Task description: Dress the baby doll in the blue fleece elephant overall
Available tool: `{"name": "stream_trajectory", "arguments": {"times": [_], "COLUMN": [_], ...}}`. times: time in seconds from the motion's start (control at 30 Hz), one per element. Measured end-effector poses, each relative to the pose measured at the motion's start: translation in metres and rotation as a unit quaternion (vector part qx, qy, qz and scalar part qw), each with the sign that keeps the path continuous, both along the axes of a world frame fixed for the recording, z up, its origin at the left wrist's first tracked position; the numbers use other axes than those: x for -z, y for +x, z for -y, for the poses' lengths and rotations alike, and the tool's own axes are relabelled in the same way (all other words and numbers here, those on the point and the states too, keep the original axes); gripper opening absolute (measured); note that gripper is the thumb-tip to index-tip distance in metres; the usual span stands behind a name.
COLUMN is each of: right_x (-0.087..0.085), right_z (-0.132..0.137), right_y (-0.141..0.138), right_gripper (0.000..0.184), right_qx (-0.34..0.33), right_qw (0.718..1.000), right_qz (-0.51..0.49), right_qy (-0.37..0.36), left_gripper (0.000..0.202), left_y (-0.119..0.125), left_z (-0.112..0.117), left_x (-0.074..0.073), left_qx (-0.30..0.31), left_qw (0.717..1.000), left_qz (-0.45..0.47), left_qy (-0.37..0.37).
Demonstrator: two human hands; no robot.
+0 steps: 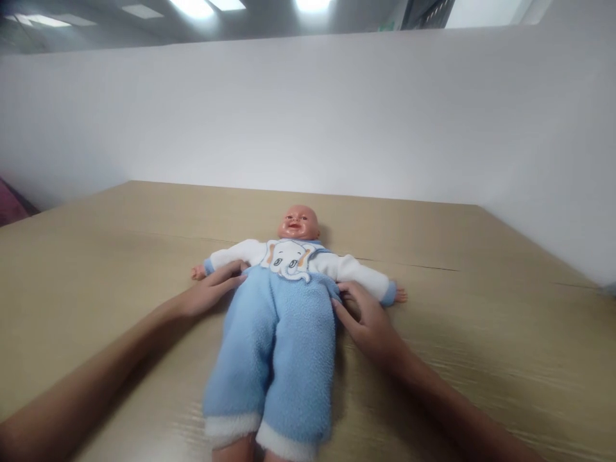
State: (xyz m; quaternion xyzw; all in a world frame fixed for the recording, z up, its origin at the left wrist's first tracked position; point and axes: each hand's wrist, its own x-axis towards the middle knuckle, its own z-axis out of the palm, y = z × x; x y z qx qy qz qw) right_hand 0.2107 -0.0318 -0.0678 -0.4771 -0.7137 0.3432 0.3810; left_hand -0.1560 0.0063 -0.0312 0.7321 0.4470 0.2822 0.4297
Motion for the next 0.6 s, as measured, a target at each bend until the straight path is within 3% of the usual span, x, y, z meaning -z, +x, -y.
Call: {"name": "stream_trajectory", "arguments": {"times": [0.07,0.17,0.27,0.37,0.5,0.6], "right_x": [0.002,0.006,0.003,-0.009,-0.019,-0.015], "right_z": [0.003,0.003,0.004,0.006,0.004,-0.002], "right_y": [-0.001,-0.009,-0.024,-0.034,-0.035,-0.028], "right_gripper": [0.030,0.036,0.044,0.042,0.034,0.029], "right_qx": [0.004,0.013,0.049,0.044,0.024,0.028], "right_qw": [1.000,0.987,0.933,0.893,0.895,0.912], "right_qz": [0.001,-0.125,-0.295,-0.375,-0.381,-0.355], "right_qy": [-0.004,-0.101,-0.199,-0.246,-0.232,-0.202], "left_gripper": [0.042,0.043,0.043,0.048,0.051,0.047], "left_y": [0.002,0.014,0.030,0.042,0.045,0.041], "left_z": [0.002,0.005,0.008,0.012,0.013,0.009], "left_x": [0.002,0.011,0.022,0.027,0.026,0.024], "left_qx": [0.001,-0.022,-0.083,-0.128,-0.131,-0.102], "left_qw": [1.000,0.992,0.964,0.932,0.927,0.940], "left_qz": [0.021,0.113,0.238,0.320,0.329,0.303], "left_qy": [-0.015,-0.057,-0.088,-0.113,-0.122,-0.119]}}
